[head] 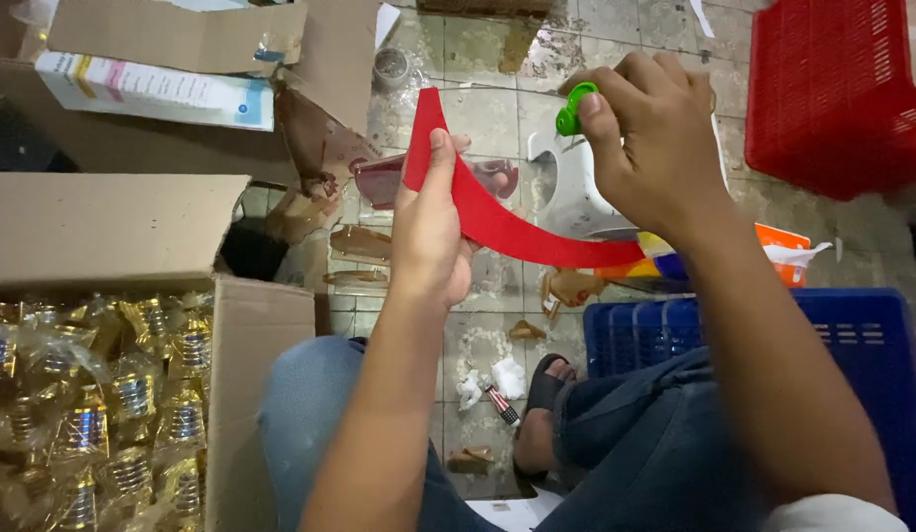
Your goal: Cleaning red plastic trophy components with a cloth and assembling them onto bases.
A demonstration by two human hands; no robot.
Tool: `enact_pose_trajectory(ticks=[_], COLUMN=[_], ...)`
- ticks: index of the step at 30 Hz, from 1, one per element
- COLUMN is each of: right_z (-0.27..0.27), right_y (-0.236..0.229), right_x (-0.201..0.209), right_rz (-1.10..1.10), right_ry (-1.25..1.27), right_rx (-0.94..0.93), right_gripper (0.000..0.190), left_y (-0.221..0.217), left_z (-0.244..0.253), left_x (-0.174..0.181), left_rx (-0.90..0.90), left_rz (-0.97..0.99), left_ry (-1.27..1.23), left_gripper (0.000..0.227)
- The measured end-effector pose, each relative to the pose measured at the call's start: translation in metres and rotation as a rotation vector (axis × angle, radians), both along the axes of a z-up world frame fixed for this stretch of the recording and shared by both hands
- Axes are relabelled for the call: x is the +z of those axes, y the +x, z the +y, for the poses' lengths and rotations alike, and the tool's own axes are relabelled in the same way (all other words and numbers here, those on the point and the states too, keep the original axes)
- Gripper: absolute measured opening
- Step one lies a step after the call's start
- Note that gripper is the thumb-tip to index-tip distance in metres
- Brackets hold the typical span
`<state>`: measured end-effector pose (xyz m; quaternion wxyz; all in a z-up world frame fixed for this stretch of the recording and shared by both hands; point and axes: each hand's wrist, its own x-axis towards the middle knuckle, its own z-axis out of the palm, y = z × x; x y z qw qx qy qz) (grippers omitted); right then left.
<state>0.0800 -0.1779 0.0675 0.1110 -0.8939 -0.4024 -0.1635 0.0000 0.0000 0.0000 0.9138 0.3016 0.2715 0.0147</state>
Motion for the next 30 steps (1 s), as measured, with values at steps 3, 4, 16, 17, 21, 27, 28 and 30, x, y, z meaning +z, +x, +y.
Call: enact_pose_trajectory(ticks=[3, 4, 16, 17, 21, 27, 28, 30], right_z=[-0.0002, -0.0001, -0.0002, -0.0004, -0.0035, -0.0014, -0.0016, -0.0018], right_y=[0.0022, 0.0023, 0.0026, 0.0027, 0.0069, 0.0045, 0.0044, 0.0047], right_x=[-0.0024, -0.0029, -0.0024, -0.0027, -0.0074, -0.0046, -0.0051, -0.0056], right_rz=[-0.037, -0.036, -0.143, -0.149, -0.171, -0.196, -0.196, -0.209], right_ry=[-0.027, -0.027, -0.088, -0.094, -0.135, -0.111, -0.111, -0.133], right_rx=[0.024, 0.025, 0.054, 0.054, 0.024, 0.064, 0.064, 0.053], right_gripper=[0.034, 0.034, 0.032, 0.032, 0.034, 0.031, 0.031, 0.032], left_y=[-0.0017, -0.0015, -0.0013, -0.0011, -0.0007, -0.0016, -0.0015, -0.0011], left_z=[0.0005, 0.0008, 0.0015, 0.0015, 0.0004, 0.0018, 0.0016, 0.0015], left_x=[0.0044, 0.0055, 0.0087, 0.0084, 0.0052, 0.0088, 0.0083, 0.0075], left_rx=[0.003, 0.003, -0.013, -0.006, 0.002, -0.007, -0.007, 0.001], left_rz=[-0.014, -0.013, 0.03, 0.02, -0.017, 0.0, 0.001, -0.008], left_ry=[-0.003, -0.003, 0.009, 0.003, 0.037, 0.0, 0.0, 0.004], left_gripper=[0.04, 0.04, 0.043, 0.042, 0.043, 0.044, 0.044, 0.042])
